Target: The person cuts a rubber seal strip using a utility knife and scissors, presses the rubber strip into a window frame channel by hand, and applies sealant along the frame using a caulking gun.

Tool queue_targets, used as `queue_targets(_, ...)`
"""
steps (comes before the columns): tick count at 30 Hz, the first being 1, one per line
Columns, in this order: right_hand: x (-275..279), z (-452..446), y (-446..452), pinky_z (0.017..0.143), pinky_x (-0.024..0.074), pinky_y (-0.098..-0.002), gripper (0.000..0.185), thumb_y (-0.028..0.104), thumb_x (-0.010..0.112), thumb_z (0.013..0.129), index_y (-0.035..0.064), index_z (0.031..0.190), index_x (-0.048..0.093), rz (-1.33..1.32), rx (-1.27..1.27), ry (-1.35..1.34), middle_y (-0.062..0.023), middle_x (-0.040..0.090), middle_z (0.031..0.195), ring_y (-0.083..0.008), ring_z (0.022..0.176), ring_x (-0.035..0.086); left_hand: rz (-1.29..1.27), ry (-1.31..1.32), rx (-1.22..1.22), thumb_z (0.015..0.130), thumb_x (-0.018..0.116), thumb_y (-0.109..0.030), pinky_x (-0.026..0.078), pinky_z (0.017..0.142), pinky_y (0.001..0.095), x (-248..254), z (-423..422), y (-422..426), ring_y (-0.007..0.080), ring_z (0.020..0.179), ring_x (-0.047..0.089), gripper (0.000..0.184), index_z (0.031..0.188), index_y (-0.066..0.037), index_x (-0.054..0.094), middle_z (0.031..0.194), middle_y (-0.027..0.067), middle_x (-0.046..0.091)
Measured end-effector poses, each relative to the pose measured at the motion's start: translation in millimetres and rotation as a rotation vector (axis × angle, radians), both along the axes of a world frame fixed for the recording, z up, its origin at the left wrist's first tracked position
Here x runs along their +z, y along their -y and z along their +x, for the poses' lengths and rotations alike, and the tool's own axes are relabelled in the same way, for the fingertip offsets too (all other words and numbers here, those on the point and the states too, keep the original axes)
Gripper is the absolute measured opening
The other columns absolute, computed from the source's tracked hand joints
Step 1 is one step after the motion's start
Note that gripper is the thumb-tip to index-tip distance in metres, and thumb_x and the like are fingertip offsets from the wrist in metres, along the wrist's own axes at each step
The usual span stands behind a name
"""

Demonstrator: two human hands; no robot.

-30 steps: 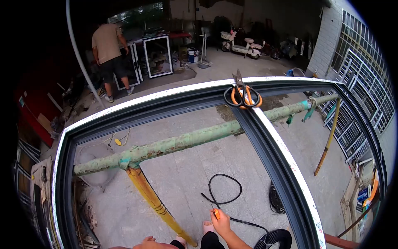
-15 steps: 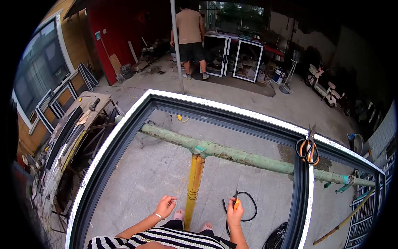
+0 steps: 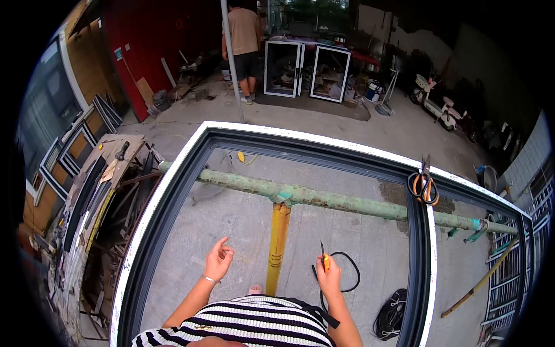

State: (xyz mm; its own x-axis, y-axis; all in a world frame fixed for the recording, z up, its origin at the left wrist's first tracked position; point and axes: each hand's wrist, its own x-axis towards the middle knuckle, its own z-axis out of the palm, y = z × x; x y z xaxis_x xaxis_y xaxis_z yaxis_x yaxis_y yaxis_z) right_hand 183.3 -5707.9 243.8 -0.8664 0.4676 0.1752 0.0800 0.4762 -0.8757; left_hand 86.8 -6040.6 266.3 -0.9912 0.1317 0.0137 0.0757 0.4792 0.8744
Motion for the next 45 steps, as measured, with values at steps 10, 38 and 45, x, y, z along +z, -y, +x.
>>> queue_targets(10, -27, 73, -25, 0.072, 0.0524, -0.0365, 0.019, 0.01, 0.063, 0.088, 0.0015, 0.104, 0.063, 0.008, -0.297, 0.158, -0.0169, 0.069, 0.09, -0.0319, 0.084, 0.069, 0.38, -1.409, -0.246, 0.092, 0.055, -0.016, 0.045, 0.099, 0.0461, 100, -31, -28, 0.0371, 0.131, 0.037, 0.068, 0.149, -0.015, 0.019, 0.149, 0.0219, 0.025)
queue_targets(38, -287, 277, 5, 0.063, 0.0541, -0.0306, 0.027, 0.014, 0.062, 0.089, -0.0053, 0.109, 0.061, -0.369, -0.595, 0.768, -0.0142, 0.068, 0.089, -0.0188, 0.067, 0.067, -0.265, 0.405, -0.659, 0.089, 0.059, -0.002, 0.047, 0.062, 0.0249, -222, 64, 11, 0.012, 0.071, 0.055, 0.022, 0.111, -0.004, 0.063, 0.081, 0.0045, 0.057)
queue_targets(45, -407, 258, -40, 0.092, 0.0477, -0.041, 0.025, 0.011, 0.064, 0.085, -0.0029, 0.106, 0.063, -0.212, -0.375, 0.737, -0.0216, 0.057, 0.122, -0.0374, 0.107, 0.059, -0.072, 0.669, -0.685, 0.092, 0.057, -0.004, 0.049, 0.062, 0.0261, -313, 182, -57, 0.014, 0.07, 0.062, 0.02, 0.111, -0.003, 0.064, 0.083, 0.008, 0.063)
